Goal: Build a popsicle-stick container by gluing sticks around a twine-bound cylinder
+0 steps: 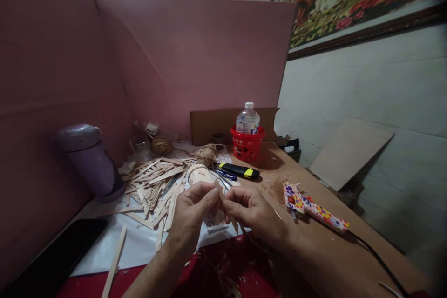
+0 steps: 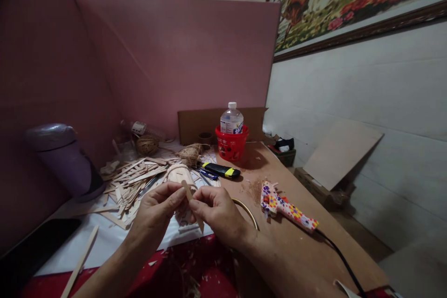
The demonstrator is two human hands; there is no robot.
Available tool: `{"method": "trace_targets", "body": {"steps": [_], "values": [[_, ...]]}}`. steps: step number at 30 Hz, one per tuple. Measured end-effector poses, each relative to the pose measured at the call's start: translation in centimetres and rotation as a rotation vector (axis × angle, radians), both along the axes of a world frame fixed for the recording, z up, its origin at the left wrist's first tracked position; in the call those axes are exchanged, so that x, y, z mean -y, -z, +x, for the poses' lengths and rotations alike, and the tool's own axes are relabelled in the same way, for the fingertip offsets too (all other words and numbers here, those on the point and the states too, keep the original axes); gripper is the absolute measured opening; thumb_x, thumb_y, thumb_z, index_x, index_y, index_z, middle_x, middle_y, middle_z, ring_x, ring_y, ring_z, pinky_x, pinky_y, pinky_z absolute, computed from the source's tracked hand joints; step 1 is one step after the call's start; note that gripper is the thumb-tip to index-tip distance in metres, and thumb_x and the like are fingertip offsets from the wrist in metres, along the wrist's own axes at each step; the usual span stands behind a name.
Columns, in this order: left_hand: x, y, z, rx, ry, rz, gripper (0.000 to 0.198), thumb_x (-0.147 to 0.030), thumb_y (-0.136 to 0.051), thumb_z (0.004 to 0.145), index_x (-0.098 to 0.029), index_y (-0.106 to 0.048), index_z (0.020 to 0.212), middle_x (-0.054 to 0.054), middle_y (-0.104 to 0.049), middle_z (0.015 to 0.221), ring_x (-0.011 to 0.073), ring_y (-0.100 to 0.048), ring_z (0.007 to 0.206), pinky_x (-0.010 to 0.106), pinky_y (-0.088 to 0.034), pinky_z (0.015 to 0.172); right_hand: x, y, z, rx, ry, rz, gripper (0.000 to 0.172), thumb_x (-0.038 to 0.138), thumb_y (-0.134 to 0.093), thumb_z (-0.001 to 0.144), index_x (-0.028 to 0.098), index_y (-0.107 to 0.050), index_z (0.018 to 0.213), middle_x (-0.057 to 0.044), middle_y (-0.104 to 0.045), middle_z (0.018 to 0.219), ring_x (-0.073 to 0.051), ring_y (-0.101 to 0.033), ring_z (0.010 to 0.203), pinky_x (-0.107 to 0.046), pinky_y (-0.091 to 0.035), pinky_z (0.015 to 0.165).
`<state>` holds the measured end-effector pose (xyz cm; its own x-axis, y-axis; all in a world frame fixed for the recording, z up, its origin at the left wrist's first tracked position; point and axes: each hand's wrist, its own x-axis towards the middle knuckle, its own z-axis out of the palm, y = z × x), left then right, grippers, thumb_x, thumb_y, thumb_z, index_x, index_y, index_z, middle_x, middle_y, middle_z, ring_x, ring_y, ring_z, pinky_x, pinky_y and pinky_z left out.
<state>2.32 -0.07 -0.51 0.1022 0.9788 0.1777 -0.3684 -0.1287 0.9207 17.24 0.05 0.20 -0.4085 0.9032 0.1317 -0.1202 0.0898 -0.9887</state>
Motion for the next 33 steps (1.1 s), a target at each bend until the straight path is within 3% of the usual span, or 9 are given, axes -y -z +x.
{"method": "trace_targets", "body": {"steps": [5, 17, 29, 33], "values": [[-0.2, 0.0, -0.2, 0.017, 0.002, 0.018, 0.019, -0.032, -0.076, 0.071, -0.013, -0.071, 0.071, -0.001, -0.056, 0.05, 0.0065, -0.045, 0.044, 0.018, -0.033, 0.043, -0.1, 0.3, 0.1, -0.137, -0.139, -0.206, 0.035, 0.048, -0.071, 0.073, 0.015, -0.06, 0.071, 0.007, -0.05, 0.053, -0.003, -0.024, 0.038, -0.02, -0.012, 0.039], [-0.6, 0.8, -0.5, -0.076, -0.055, 0.061, 0.024, -0.036, -0.075, 0.072, -0.013, -0.07, 0.073, -0.001, -0.057, 0.052, 0.0062, -0.043, 0.044, 0.018, -0.031, 0.042, -0.4, 1.2, -0.1, -0.196, -0.093, -0.252, 0.035, 0.048, -0.072, 0.075, 0.014, -0.061, 0.071, 0.007, -0.05, 0.05, -0.002, -0.027, 0.036, -0.02, -0.013, 0.037], [-0.5, 0.5, -0.5, -0.231, -0.08, 0.123, 0.029, -0.041, -0.067, 0.079, -0.013, -0.064, 0.071, -0.003, -0.052, 0.05, 0.0061, -0.04, 0.042, 0.018, -0.03, 0.041, -0.3, 1.5, -0.4, -0.151, -0.067, -0.262, 0.042, 0.054, -0.071, 0.072, 0.015, -0.059, 0.068, 0.007, -0.048, 0.05, -0.003, -0.027, 0.037, -0.02, -0.013, 0.038], [-0.3, 0.4, -0.3, -0.19, -0.096, 0.092, 0.033, -0.045, -0.069, 0.076, -0.013, -0.063, 0.07, -0.005, -0.049, 0.047, 0.0052, -0.036, 0.041, 0.017, -0.027, 0.04, -0.3, 1.6, -0.5, -0.22, -0.14, -0.278, 0.037, 0.05, -0.072, 0.074, 0.015, -0.059, 0.067, 0.008, -0.045, 0.048, -0.003, -0.028, 0.036, -0.02, -0.016, 0.037]]}}
